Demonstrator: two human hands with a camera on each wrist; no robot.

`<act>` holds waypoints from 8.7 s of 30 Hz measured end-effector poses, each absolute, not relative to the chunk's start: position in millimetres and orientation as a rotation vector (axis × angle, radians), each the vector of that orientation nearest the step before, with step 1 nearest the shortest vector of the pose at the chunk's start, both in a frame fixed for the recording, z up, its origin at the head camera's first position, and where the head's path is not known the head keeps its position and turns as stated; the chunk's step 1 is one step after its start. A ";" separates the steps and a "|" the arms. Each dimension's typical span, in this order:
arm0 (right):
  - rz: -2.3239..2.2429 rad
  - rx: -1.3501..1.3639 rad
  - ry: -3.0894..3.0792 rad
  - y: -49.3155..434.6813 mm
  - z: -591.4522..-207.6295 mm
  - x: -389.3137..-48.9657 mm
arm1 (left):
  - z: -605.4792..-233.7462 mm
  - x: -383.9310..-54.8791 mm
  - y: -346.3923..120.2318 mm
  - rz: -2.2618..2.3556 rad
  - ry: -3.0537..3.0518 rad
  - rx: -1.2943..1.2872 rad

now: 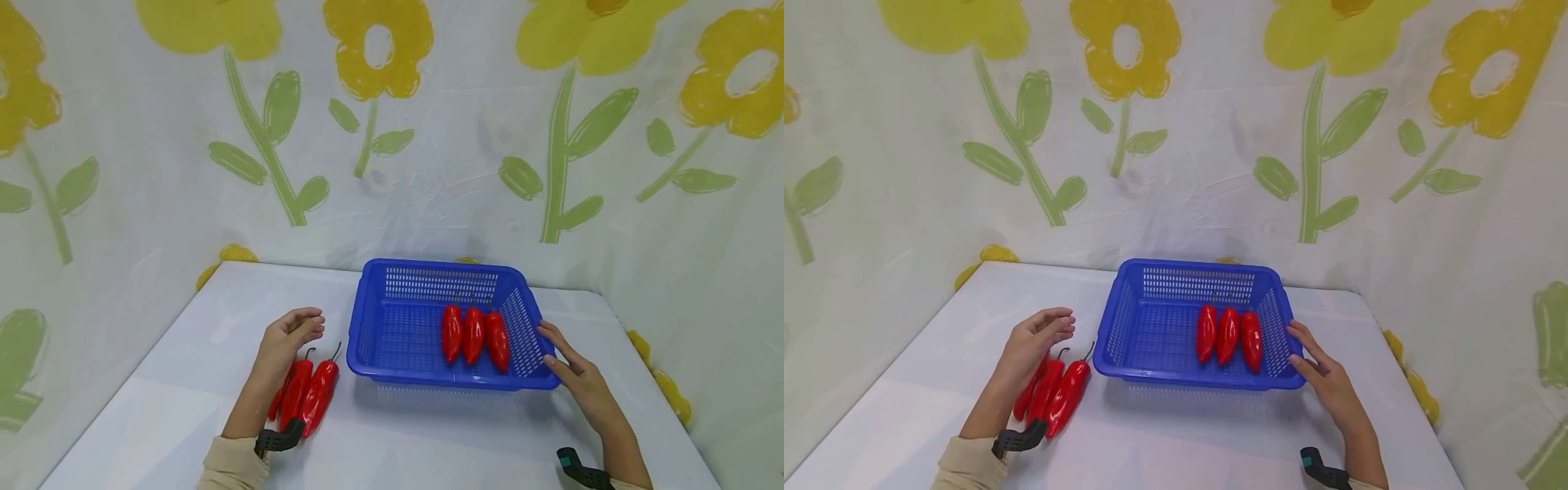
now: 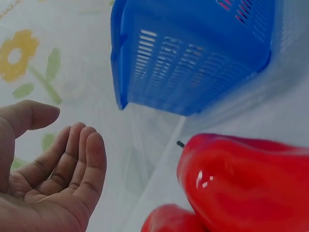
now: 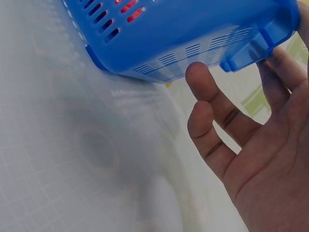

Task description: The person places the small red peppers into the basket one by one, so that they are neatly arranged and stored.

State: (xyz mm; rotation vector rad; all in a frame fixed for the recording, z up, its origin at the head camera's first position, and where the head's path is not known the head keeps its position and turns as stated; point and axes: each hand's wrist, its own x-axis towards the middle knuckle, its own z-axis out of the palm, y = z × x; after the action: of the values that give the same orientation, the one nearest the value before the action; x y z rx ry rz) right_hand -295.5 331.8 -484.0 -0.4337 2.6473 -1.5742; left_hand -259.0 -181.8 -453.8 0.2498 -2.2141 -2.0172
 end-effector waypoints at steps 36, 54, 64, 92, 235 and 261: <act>-1.559 -0.427 2.666 332.5 -481.7 -294.8 | -475.2 -226.6 -233.7 -1.743 -2.342 0.571; -1.532 -0.400 2.678 334.4 -483.7 -293.3 | -479.4 -215.1 -233.5 -1.542 -2.640 0.631; -1.550 -0.388 2.680 335.6 -484.2 -293.0 | -471.6 -212.4 -230.3 -1.383 -2.772 0.624; -1.597 -0.452 2.649 331.9 -484.5 -297.5 | -460.6 -213.4 -224.8 -1.497 -2.635 0.641; -1.642 -0.424 2.614 330.3 -483.0 -301.6 | -420.4 -389.8 -10.1 -2.175 -3.038 0.536; -1.655 -0.445 2.593 330.2 -482.4 -301.9 | -371.2 -371.9 -22.1 -2.067 -2.887 0.102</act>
State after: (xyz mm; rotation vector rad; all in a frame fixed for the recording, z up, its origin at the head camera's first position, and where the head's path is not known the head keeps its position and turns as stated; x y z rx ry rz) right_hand -301.9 330.2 -482.4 -0.4454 2.5928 -1.6553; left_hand -371.9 -22.1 -371.2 0.1018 -2.8870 -2.0668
